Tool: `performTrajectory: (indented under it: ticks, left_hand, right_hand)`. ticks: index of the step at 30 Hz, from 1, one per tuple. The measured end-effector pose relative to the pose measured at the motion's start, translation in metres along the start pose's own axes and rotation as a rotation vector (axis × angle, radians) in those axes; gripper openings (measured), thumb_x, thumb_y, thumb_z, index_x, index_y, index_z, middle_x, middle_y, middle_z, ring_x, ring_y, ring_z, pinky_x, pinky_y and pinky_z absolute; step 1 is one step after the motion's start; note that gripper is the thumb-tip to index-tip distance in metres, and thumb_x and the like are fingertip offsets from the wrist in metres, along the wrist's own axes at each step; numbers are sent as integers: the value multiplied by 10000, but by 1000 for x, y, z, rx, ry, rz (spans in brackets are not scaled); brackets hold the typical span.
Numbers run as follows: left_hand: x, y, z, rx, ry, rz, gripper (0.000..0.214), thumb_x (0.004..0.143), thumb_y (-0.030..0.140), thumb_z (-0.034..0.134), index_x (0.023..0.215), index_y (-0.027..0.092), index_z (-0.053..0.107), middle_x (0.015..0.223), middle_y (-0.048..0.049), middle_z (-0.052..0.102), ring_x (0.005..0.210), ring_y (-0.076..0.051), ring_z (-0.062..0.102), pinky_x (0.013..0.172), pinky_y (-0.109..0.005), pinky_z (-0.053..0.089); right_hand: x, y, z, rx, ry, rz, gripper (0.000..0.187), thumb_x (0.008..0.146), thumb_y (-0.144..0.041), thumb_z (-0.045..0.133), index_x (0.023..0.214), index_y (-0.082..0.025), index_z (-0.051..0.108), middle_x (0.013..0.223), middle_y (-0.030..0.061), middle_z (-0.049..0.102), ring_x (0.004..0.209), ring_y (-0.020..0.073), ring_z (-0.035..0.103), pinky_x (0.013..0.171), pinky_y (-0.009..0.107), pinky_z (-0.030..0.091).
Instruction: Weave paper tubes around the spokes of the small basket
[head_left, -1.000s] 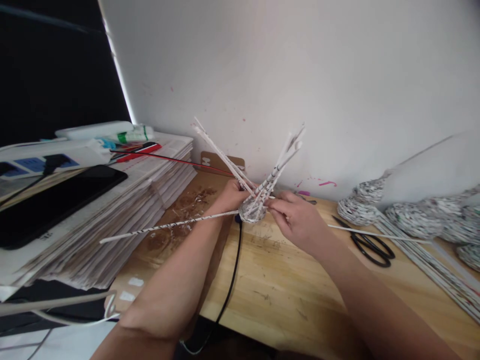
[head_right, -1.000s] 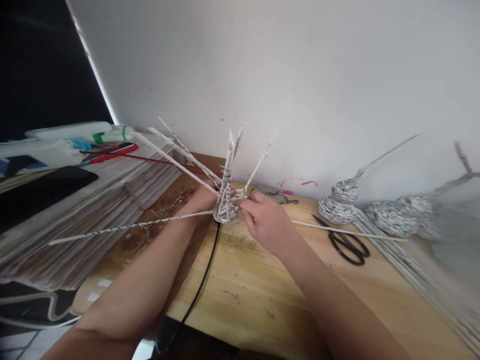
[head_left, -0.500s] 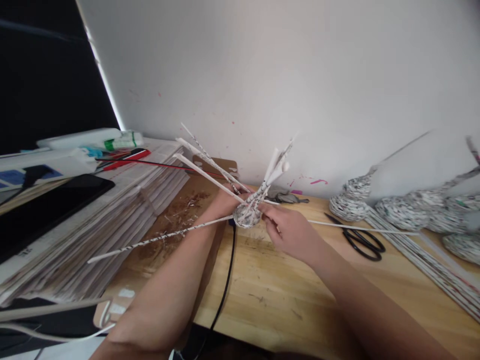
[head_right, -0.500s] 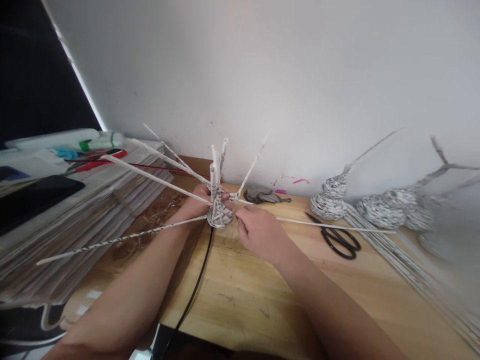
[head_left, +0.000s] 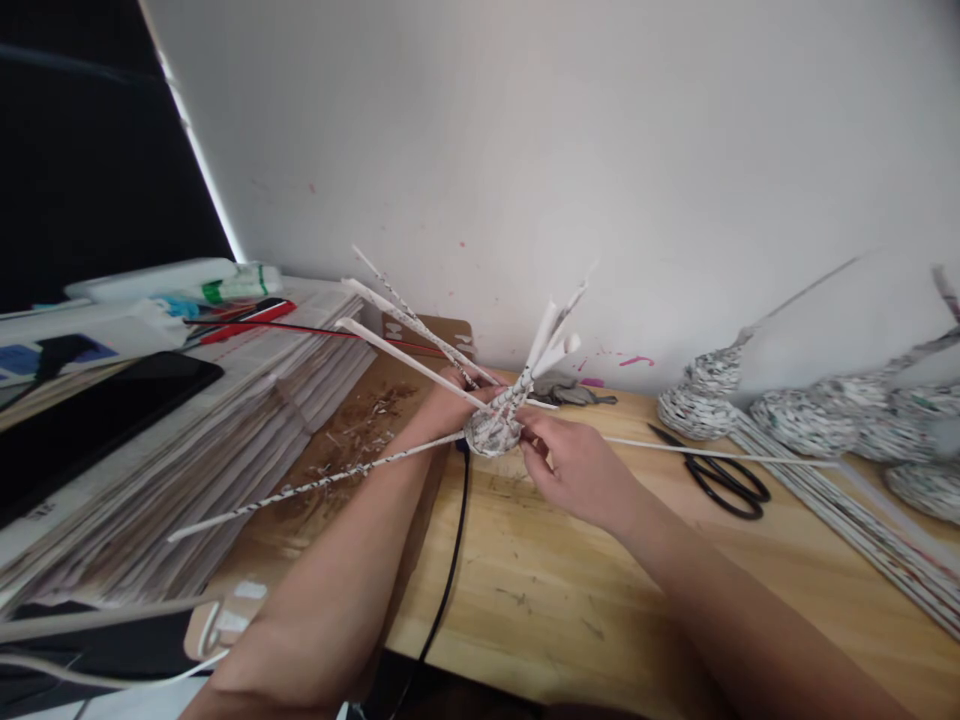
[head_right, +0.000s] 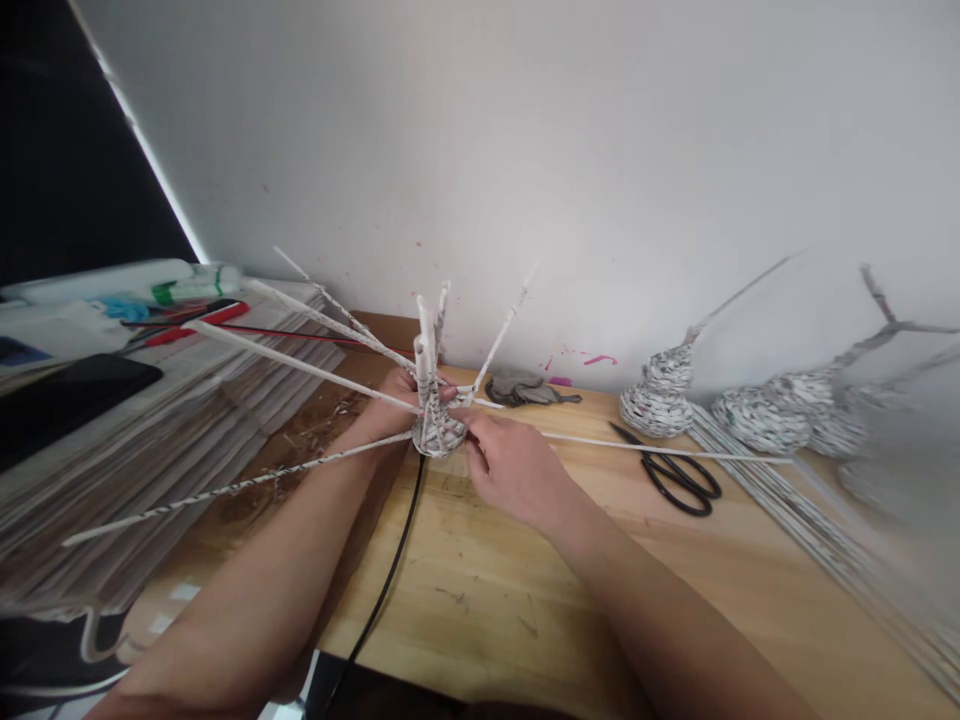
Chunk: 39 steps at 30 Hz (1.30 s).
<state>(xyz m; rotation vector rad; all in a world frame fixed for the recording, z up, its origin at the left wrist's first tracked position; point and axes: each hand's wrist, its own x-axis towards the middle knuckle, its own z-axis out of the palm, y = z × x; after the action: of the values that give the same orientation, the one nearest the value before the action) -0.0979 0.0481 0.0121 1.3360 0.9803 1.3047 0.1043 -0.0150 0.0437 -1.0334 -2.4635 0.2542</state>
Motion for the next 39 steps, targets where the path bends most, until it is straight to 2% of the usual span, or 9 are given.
performTrajectory:
  ticks: [6,9,14,17,20,29,34,36,39]
  left_hand:
    - [0,0,-1,27,-31,-20,239,623,329,822,754,140,758,681,-32,716,579,-142,607,590,-260,493]
    - [0,1,-2,38,-16,-3,240,616,320,823,758,137,758,690,-32,718,590,-142,610,593,-255,492]
    - [0,3,0,52,12,-16,257,638,340,808,796,142,768,717,-44,734,617,-169,641,605,-275,508]
    - [0,0,2,39,1,-2,234,635,321,819,778,143,767,690,-35,727,614,-165,642,608,-271,511]
    - [1,-5,2,30,20,3,223,624,307,832,744,135,756,662,-31,714,595,-159,634,601,-269,509]
    - [1,15,-5,-117,253,46,310,535,333,894,726,149,734,644,-27,688,578,-158,613,566,-282,488]
    - [2,24,-13,-258,323,56,362,509,376,909,746,174,724,681,-24,698,564,-141,597,527,-265,470]
    - [2,24,-15,-264,320,58,397,501,395,913,762,167,718,683,-26,696,564,-142,602,519,-260,474]
    - [3,24,-18,-265,325,89,424,502,408,914,772,152,711,701,-31,697,576,-146,617,527,-264,485]
  right_hand:
    - [-1,3,4,-52,3,-31,325,895,-125,477,1184,-149,624,853,81,719,689,194,634,658,297,426]
    - [-1,2,3,60,31,-14,295,898,-123,476,1141,-172,636,853,68,718,686,180,635,661,293,441]
    - [4,0,-1,408,187,285,150,930,-334,561,890,-200,616,767,22,696,607,140,631,574,250,459]
    - [7,1,2,598,108,472,283,919,-474,565,850,-199,569,714,23,682,550,148,633,511,253,466]
    - [8,2,5,722,45,532,314,923,-502,545,892,-191,573,709,26,679,521,150,636,480,253,470]
    - [4,16,10,475,-9,398,385,978,-424,446,802,-184,691,795,65,738,683,170,682,631,275,498]
    - [13,15,29,419,-117,379,245,930,-267,489,1036,-192,697,847,50,762,726,160,693,677,262,486]
    - [25,10,37,318,-182,405,286,933,-377,498,936,-196,720,835,68,763,737,186,698,654,273,475]
    - [49,-2,49,108,-238,445,507,911,-602,455,796,-193,731,829,120,761,787,256,715,644,313,477]
